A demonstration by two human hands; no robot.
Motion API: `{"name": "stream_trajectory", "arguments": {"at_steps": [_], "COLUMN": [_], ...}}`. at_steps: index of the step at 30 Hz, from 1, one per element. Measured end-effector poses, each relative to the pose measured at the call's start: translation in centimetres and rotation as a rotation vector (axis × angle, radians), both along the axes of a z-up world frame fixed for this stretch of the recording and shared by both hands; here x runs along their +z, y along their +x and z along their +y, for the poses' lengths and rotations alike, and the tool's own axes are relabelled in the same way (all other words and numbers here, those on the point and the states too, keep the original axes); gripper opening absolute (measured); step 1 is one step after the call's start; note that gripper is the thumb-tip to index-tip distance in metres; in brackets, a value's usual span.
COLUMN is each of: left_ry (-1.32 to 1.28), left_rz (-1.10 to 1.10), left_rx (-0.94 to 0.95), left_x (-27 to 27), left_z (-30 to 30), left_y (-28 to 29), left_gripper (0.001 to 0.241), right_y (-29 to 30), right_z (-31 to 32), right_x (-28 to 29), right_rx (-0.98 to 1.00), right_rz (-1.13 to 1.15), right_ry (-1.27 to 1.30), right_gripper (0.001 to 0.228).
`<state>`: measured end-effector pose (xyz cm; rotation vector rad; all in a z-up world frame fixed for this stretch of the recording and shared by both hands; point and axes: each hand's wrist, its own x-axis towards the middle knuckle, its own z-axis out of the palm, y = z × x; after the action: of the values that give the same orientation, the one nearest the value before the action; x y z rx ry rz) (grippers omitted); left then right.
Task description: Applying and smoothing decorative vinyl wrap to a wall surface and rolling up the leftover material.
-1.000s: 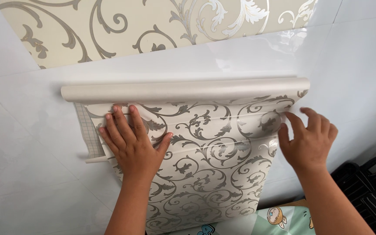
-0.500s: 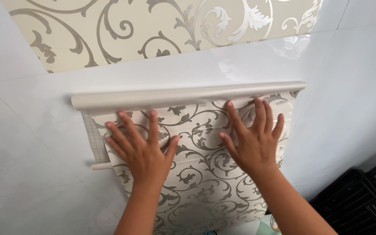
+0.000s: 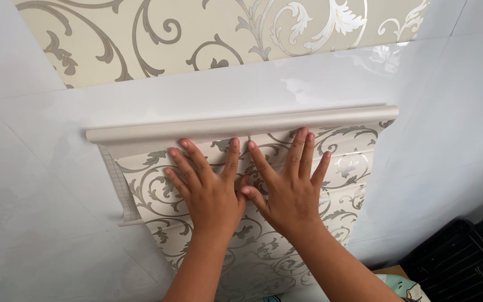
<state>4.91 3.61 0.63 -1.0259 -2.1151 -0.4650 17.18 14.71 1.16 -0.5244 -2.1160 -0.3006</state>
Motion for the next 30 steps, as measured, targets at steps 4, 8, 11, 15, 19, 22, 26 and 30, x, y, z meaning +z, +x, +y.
{"name": "stream_trajectory", "arguments": {"at_steps": [4, 8, 11, 15, 19, 22, 26, 30], "left_ry": [0.034, 0.017, 0.001, -0.001, -0.010, 0.003, 0.008, 0.012], "left_rz": [0.024, 0.029, 0.042, 0.047, 0.024, 0.038, 0.054, 0.044], "left_rx": [0.005, 0.012, 0.015, 0.034, 0.010, 0.021, 0.027, 0.020], "left_x": [0.2, 0.7, 0.8, 0.9, 1.2, 1.3, 1.3, 1.1], "left_z": [-0.2, -0.5, -0.6, -0.7, -0.7, -0.7, -0.6, -0.5], "left_y": [0.3, 0.5, 0.3, 0.5, 0.6, 0.8, 0.9, 0.8], "left_gripper": [0.101, 0.100, 0.101, 0.102, 0.101, 0.100, 0.101, 0.102], "right_y": [0.0, 1.5, 3.2, 5.5, 7.5, 9.0, 11.2, 11.5], "right_z": [1.2, 3.6, 5.1, 7.2, 8.7, 10.2, 12.6, 11.6], "right_x": [-0.1, 0.2, 1.0, 1.7, 2.6, 2.8, 2.3, 2.9], "right_rx": [-0.071, -0.173, -0.237, -0.203, -0.214, -0.266, -0.351, -0.286], "right_rz": [-0.011, -0.075, -0.117, -0.004, 0.029, 0.055, 0.083, 0.191], "right_ry": [0.022, -0.070, -0.158, -0.196, -0.246, -0.329, -0.471, -0.450], "right_gripper": [0.081, 0.086, 0.085, 0.085, 0.090, 0.092, 0.094, 0.105]}}
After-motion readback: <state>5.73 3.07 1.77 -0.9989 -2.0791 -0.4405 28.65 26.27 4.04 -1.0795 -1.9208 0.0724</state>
